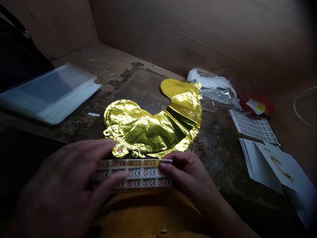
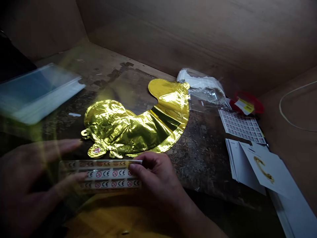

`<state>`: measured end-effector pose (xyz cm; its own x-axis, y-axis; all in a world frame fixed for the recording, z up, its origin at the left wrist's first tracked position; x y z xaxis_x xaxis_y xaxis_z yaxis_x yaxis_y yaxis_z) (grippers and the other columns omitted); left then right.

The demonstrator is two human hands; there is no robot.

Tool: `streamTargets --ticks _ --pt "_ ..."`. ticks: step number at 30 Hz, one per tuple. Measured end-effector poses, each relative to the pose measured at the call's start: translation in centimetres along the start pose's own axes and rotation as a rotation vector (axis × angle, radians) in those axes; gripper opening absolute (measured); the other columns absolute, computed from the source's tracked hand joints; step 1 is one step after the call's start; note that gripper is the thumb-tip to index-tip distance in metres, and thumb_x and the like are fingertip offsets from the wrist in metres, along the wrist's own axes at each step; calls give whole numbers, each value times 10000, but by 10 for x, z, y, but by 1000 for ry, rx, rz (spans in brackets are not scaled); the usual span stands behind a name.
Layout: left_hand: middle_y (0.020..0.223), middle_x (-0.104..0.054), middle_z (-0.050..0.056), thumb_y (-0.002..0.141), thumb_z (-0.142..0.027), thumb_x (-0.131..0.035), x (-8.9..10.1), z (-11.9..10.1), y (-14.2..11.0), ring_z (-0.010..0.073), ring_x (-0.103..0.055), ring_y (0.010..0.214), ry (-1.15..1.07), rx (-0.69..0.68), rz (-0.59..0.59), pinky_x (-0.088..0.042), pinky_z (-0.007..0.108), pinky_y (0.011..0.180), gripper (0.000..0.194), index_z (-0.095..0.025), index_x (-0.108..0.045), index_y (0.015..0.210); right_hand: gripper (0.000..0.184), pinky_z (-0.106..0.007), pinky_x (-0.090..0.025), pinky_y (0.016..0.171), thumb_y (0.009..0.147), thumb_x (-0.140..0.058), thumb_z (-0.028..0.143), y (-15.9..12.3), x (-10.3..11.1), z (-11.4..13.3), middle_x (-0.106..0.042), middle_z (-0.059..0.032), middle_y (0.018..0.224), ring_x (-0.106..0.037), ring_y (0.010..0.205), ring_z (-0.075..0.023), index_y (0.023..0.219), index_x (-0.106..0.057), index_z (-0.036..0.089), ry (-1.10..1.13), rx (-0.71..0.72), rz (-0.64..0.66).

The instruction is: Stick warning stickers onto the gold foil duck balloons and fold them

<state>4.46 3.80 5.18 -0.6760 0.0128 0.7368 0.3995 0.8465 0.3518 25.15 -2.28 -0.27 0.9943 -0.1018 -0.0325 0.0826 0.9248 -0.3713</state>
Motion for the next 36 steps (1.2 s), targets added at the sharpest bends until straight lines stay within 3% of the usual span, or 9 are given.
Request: streamTargets --ticks 3,6,10,13,18,25,27,32,36 --pt "1152 -706 27 913 -311 -598 -18 -51 3 247 -644 1050 132 -294 93 -315 489 1102 329 -238 -584 1233 139 -208 -465 596 801 -716 270 -2 -9 1 -658 -10 690 -566 637 -106 768 -710 135 -47 17 22" --pt "794 -708 -49 952 -262 -509 -48 -54 11 147 -649 730 -66 -196 403 -398 404 974 154 -232 -649 894 116 -215 -478 606 817 -699 263 -6 -11 4 -663 -8 710 -585 656 -117 789 -700 150 -132 18 48" --pt "741 -674 -61 943 -356 -513 -63 -38 11 137 -627 704 -251 8 588 -445 272 672 228 -262 -649 787 94 -230 -507 690 845 -683 248 -9 -3 20 -693 -10 830 -637 757 -137 917 -692 188 -323 121 54" --pt "751 -677 -60 940 -396 -521 -64 -34 10 135 -624 692 -251 31 617 -428 256 619 228 -276 -666 810 90 -229 -500 675 880 -644 261 -10 0 22 -689 -8 784 -630 726 -133 850 -687 188 -365 131 59" --pt "879 -722 -55 878 -440 -619 -56 -40 17 178 -648 836 -209 -48 510 -446 290 799 181 -311 -685 987 151 -241 -497 632 852 -671 314 -8 -1 5 -671 -21 747 -601 698 -143 805 -680 171 -199 41 -6" --pt "712 -708 -51 864 -393 -592 -83 -21 0 132 -629 601 -449 276 749 -418 191 495 198 -267 -723 786 215 -243 -484 599 882 -635 341 -8 -11 -2 -670 -22 706 -605 660 -146 772 -693 166 -264 -17 66" --pt "710 -710 -37 848 -410 -603 -87 -17 -5 139 -625 586 -517 356 770 -418 183 471 210 -254 -728 789 215 -248 -495 626 921 -586 322 -8 -8 9 -693 -23 742 -633 691 -153 815 -710 182 -407 60 53" --pt "653 -683 -16 833 -442 -608 -96 -9 -16 162 -628 583 -590 513 820 -404 177 433 235 -239 -724 811 163 -291 -516 743 865 -663 234 -17 -11 55 -665 -58 971 -633 878 -183 1019 -708 206 -815 496 -59" --pt "672 -694 -13 835 -467 -602 -101 -7 -22 161 -634 595 -646 566 850 -422 174 446 255 -243 -719 804 135 -297 -516 702 848 -689 214 -17 -21 58 -635 -52 916 -600 847 -180 979 -724 214 -910 552 -19"
Point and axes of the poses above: each hand's wrist, its own y-axis towards the middle knuckle, its own x-axis out of the back of the hand, z = x × y, the point moved 10 cm from there along y, towards the middle knuckle
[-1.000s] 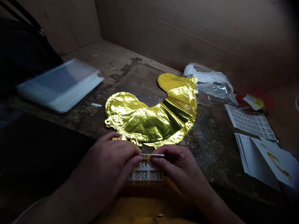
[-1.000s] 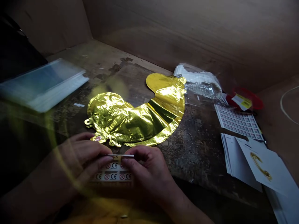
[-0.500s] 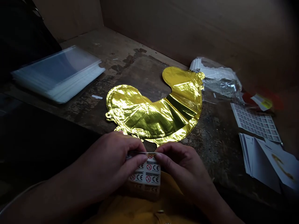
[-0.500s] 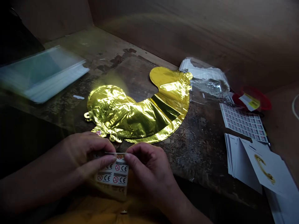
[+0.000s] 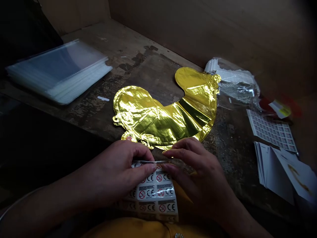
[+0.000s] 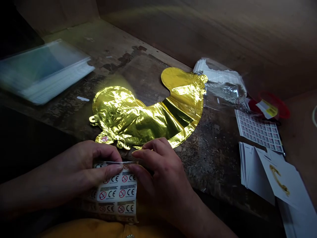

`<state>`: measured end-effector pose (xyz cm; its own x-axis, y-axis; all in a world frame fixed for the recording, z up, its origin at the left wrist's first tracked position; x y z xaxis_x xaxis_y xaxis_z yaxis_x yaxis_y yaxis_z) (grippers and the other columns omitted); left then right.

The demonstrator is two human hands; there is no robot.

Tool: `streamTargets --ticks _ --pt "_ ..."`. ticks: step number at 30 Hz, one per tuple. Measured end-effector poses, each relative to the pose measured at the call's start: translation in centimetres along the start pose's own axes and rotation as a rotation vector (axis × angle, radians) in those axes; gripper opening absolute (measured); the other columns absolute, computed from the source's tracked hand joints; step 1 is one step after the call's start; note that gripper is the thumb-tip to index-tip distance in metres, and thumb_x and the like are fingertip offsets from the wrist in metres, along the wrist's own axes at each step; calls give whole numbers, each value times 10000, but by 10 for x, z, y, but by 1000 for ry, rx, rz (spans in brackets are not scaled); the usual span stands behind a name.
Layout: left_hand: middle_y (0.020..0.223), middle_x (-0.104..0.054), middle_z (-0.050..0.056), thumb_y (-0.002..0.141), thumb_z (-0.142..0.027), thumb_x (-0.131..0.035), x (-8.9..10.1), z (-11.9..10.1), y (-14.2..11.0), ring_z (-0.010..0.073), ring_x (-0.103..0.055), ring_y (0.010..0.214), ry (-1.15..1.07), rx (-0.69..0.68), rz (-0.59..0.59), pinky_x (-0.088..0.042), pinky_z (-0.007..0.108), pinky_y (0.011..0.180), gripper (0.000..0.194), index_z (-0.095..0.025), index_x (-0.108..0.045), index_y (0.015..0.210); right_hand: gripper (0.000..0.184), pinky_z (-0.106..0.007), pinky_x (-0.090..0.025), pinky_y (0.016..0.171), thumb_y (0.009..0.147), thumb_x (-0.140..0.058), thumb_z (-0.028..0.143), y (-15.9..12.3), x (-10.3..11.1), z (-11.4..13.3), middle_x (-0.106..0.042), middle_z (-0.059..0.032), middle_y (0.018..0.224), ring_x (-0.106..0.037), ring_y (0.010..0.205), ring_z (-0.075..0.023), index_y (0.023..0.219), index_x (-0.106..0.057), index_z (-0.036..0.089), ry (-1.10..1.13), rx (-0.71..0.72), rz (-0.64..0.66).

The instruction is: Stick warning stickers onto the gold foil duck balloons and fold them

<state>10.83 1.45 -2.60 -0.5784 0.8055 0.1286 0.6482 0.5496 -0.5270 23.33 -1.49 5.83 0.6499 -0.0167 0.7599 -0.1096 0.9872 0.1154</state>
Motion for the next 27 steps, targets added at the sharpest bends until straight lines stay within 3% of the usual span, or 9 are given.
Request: streamTargets --ticks 3,7,12,16,19,23,25,27 --pt "674 -691 -17 829 -449 -613 2 -2 0 159 -633 595 9 -23 -11 -430 172 451 230 -247 -721 804 78 -285 -499 679 840 -700 182 3 -1 6 -635 -45 849 -576 813 -170 909 -735 194 -6 33 -15" --pt "665 -678 -13 815 -425 -625 1 1 1 154 -614 584 -64 12 6 -422 168 445 213 -231 -713 814 72 -276 -473 640 831 -677 96 1 5 25 -640 -50 778 -536 746 -156 845 -726 147 -55 184 -102" --pt "600 -608 -35 797 -408 -629 -3 6 0 113 -510 520 -163 67 29 -362 155 422 211 -207 -681 761 117 -319 -477 664 849 -638 100 -8 2 42 -680 -61 808 -549 760 -182 927 -709 151 -205 414 -92" --pt "628 -625 -16 772 -412 -646 -1 9 1 136 -543 560 -165 76 13 -382 173 443 223 -192 -684 760 170 -332 -492 672 876 -584 97 -12 -3 47 -705 -61 856 -578 782 -192 983 -691 176 -235 492 -68" --pt "660 -649 -2 766 -442 -656 -1 12 3 154 -576 588 -194 84 39 -412 196 473 257 -187 -688 766 158 -311 -489 649 871 -576 81 -10 0 47 -689 -59 846 -566 748 -177 949 -679 173 -172 430 -80" --pt "663 -647 -29 814 -401 -621 11 3 0 147 -582 578 -36 4 -10 -401 206 471 192 -224 -694 792 109 -259 -480 647 840 -637 90 4 17 26 -647 -27 821 -583 734 -142 828 -655 196 8 152 -127" --pt "684 -663 -30 873 -331 -569 21 -16 -8 155 -603 613 259 -190 -115 -440 249 555 172 -237 -690 797 70 -249 -479 652 848 -663 154 17 25 3 -646 -17 829 -605 754 -141 808 -657 211 116 -43 -172" --pt "724 -688 -19 917 -233 -516 23 -40 -26 167 -625 667 619 -469 -256 -461 333 735 196 -229 -686 820 50 -256 -473 642 841 -686 224 33 22 -19 -649 -13 817 -604 740 -145 794 -676 214 229 -199 -180"
Point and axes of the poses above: each hand's wrist, its own y-axis towards the middle knuckle, its own x-axis out of the back of the hand, z = x × y, the point moved 10 cm from there along y, towards the middle knuckle
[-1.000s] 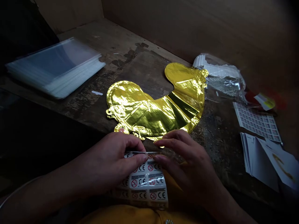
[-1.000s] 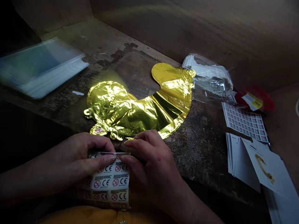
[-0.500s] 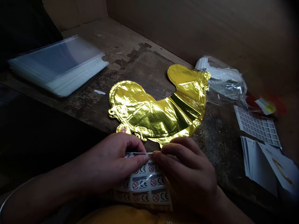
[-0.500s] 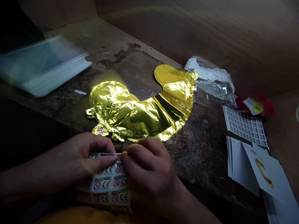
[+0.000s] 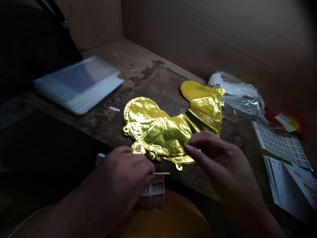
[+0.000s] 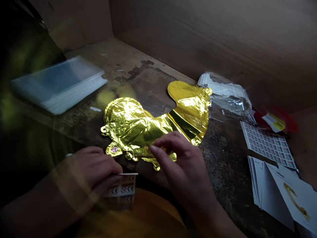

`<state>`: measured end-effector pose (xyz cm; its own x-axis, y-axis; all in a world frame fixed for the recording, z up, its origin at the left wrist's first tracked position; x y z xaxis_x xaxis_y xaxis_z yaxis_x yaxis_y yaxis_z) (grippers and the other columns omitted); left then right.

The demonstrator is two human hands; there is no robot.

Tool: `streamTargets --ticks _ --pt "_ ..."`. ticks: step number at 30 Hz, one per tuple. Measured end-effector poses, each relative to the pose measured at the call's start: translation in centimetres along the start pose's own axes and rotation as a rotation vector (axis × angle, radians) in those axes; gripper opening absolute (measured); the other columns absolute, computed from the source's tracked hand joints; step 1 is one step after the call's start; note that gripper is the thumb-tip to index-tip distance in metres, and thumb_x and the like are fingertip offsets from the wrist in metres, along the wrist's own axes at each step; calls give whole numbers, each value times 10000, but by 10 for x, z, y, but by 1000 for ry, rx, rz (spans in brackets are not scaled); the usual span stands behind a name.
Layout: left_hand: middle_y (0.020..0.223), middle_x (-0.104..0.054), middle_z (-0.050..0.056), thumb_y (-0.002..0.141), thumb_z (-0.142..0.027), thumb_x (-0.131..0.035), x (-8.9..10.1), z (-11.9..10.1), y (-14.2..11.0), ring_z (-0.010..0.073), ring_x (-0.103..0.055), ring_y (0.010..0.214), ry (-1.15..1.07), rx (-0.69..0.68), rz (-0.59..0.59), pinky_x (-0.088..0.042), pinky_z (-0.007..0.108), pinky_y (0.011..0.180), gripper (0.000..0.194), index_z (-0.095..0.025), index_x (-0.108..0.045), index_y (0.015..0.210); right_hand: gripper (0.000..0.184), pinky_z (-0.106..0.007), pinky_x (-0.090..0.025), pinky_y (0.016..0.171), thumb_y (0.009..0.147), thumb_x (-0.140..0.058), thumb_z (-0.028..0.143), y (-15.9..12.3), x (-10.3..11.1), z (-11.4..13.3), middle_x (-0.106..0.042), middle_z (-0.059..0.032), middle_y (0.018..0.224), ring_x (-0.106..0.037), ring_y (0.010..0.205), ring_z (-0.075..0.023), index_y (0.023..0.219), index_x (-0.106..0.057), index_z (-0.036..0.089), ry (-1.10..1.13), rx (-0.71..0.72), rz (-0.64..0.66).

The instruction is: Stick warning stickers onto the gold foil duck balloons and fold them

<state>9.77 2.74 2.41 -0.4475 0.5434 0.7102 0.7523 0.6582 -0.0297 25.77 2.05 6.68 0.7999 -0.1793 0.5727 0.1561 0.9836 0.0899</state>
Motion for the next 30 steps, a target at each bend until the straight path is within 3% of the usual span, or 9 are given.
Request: streamTargets --ticks 2,4,7,11,17,30 --pt "845 -737 10 934 -152 -481 9 -17 -12 191 -665 794 259 -237 -149 -402 410 910 212 -209 -678 877 76 -270 -470 635 812 -710 252 18 -17 -13 -649 -19 786 -595 712 -150 760 -695 197 80 -101 55" --pt "1060 -747 36 940 -114 -478 8 -17 -20 206 -665 1002 373 -338 -221 -317 422 1042 203 -198 -662 921 86 -284 -476 659 775 -727 245 32 -39 -18 -655 -30 777 -599 725 -158 728 -707 177 104 -134 128" --pt "1268 -675 59 948 -92 -444 2 -2 -20 193 -593 1199 409 -355 -219 -185 413 1173 229 -186 -645 892 105 -271 -473 620 770 -712 256 41 -71 -27 -644 -17 711 -590 664 -140 723 -693 163 178 -212 212" --pt "1302 -651 87 941 -88 -442 -10 10 -16 220 -549 1274 440 -367 -180 -157 459 1213 246 -174 -649 839 156 -236 -426 488 778 -685 310 35 -99 -44 -614 11 598 -537 512 -108 738 -649 164 342 -387 293" --pt "1320 -642 59 931 -134 -514 -13 11 -19 221 -516 1311 401 -406 -219 -126 451 1237 170 -174 -657 848 172 -269 -470 536 747 -681 329 35 -102 -49 -680 -44 674 -583 589 -149 718 -672 160 244 -406 251" --pt "1302 -648 81 961 -153 -480 -10 13 -17 218 -519 1302 337 -430 -275 -137 452 1232 178 -165 -627 863 171 -267 -441 516 757 -655 326 41 -109 -41 -669 -35 633 -568 566 -151 680 -679 176 127 -346 300"
Point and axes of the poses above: each hand's wrist, its own y-axis towards the middle knuckle, its own x-axis out of the back of the hand, z = x × y, the point moved 10 cm from there along y, towards the middle knuckle
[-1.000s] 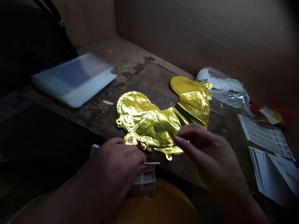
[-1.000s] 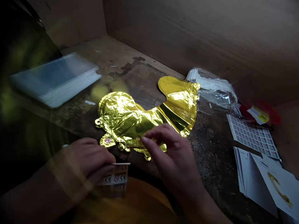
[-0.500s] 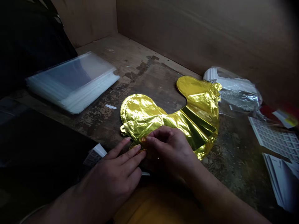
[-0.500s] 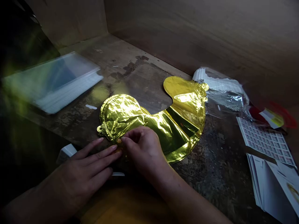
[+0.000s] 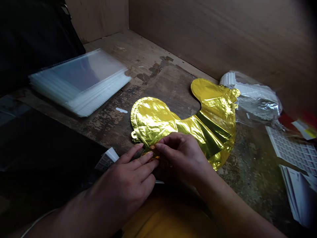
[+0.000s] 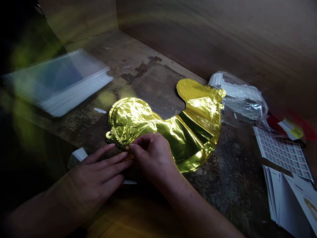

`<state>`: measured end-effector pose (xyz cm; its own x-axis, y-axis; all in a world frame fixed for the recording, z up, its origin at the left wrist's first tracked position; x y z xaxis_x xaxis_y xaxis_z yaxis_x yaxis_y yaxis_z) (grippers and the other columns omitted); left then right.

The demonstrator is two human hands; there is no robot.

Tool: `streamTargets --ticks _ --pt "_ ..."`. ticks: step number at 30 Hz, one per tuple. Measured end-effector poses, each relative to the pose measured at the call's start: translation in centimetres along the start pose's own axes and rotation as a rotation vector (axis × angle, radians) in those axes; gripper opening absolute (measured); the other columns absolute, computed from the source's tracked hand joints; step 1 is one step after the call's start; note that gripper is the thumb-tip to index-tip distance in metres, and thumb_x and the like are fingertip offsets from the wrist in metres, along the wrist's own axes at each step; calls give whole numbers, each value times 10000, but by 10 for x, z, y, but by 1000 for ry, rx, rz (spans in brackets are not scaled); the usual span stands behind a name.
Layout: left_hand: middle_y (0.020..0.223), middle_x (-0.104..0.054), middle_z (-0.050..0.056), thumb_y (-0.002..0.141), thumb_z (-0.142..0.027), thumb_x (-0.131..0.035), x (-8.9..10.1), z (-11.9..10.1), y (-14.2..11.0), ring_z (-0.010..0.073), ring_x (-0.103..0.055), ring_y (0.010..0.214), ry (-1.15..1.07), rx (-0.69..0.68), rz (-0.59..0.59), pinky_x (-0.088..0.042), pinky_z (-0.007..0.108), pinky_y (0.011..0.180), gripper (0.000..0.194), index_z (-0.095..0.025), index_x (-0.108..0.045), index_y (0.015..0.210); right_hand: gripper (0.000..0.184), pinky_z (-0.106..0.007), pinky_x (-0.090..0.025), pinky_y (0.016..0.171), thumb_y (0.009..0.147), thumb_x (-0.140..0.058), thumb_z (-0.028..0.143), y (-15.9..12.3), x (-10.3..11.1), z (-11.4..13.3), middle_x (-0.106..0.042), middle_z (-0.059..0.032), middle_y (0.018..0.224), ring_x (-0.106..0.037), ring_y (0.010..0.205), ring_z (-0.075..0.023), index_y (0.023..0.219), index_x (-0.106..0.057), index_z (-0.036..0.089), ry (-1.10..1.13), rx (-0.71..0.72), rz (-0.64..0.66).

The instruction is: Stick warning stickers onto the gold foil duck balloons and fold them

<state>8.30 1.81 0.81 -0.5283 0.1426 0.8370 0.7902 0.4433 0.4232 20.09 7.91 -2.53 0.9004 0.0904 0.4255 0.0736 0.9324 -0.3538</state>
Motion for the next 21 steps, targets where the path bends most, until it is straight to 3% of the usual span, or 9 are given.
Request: streamTargets --ticks 5,11,19,21 --pt "1287 -659 67 949 -176 -531 -3 1 2 206 -527 1294 32 -7 27 -155 437 1227 122 -176 -622 869 170 -265 -445 527 767 -659 332 1 -1 -1 -679 -36 653 -582 579 -153 694 -684 180 -27 10 -20" --pt "1216 -688 71 936 -170 -535 0 0 1 210 -549 1260 29 -22 -88 -186 444 1222 138 -175 -612 821 168 -257 -444 533 803 -648 322 0 -1 -4 -691 -39 698 -590 586 -144 717 -707 191 -132 39 -61" --pt "1172 -706 72 936 -157 -497 2 -1 1 210 -583 1209 14 -19 -77 -158 432 1219 166 -176 -601 808 133 -292 -434 603 770 -706 299 -2 6 9 -661 -16 729 -588 687 -179 700 -637 209 -432 125 -211" --pt "1172 -705 70 931 -160 -521 1 0 1 215 -592 1196 10 -16 -70 -170 435 1212 139 -174 -600 817 200 -300 -428 593 733 -751 329 -1 11 10 -632 -3 717 -569 666 -182 762 -595 206 -511 130 -265"
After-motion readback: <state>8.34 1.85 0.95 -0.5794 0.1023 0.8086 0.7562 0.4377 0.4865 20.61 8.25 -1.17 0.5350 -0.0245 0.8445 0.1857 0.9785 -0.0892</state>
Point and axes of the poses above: each hand's wrist, its own y-axis towards the middle knuckle, its own x-axis out of the back of the hand, z = x × y, the point moved 10 cm from there along y, towards the middle knuckle
